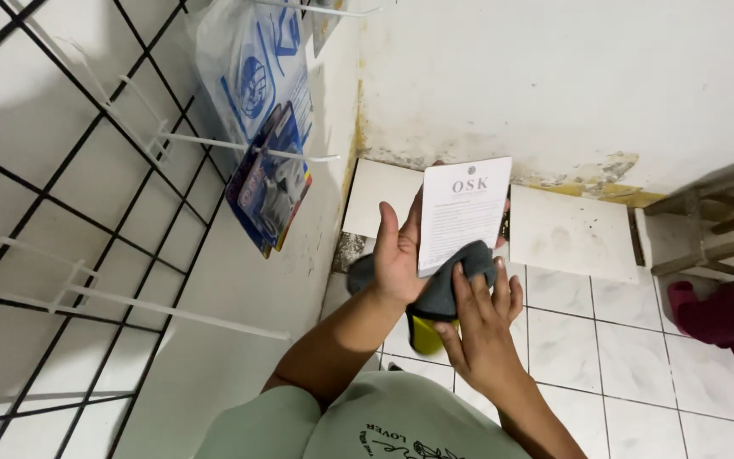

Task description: The person holds a packaged OSK brake pad and wipes its front and back surfaces with a yellow and gray cloth. The person rotates the package to clean all sides and then places it back on the wall grid rack.

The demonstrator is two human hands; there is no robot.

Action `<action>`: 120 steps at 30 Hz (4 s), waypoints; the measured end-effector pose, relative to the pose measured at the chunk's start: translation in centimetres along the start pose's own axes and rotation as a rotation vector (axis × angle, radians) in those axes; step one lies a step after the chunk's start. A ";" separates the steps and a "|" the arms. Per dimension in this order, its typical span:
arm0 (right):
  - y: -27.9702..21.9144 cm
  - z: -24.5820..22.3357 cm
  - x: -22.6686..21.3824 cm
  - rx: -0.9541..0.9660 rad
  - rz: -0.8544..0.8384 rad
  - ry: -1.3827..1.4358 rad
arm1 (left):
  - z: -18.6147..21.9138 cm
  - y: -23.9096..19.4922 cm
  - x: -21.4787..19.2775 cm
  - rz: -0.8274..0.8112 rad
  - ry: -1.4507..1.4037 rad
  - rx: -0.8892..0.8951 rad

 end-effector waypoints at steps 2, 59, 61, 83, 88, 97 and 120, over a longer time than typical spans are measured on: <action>0.3 -0.8 0.2 -0.018 -0.014 -0.014 | -0.2 -0.5 -0.8 -0.004 0.031 0.037; 2.2 -4.4 -3.7 -0.063 0.064 0.216 | -0.1 -5.9 -1.9 -0.036 0.582 0.235; 2.7 -4.1 -4.5 -0.036 0.057 0.215 | -0.3 -6.9 -3.0 0.028 0.672 0.274; 2.5 -3.7 -4.2 0.013 0.124 0.132 | 0.5 -5.8 -0.8 -0.016 0.772 0.385; 3.1 -4.9 -4.8 0.050 0.143 0.131 | 1.4 -5.8 0.8 0.033 0.928 0.340; 4.0 -4.9 -6.0 0.088 0.174 0.204 | 1.8 -6.3 1.0 0.059 0.860 0.356; 6.1 -6.2 -3.3 -0.149 0.317 -0.100 | 0.3 -3.4 1.2 0.109 -0.249 -0.057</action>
Point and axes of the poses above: each hand's wrist, its own y-axis towards the middle knuckle, its own x-axis out of the palm, z = x × y, the point moved 4 cm from there along y, towards the middle knuckle, and after that the axes turned 4 degrees about -y, right-handed, at the moved point
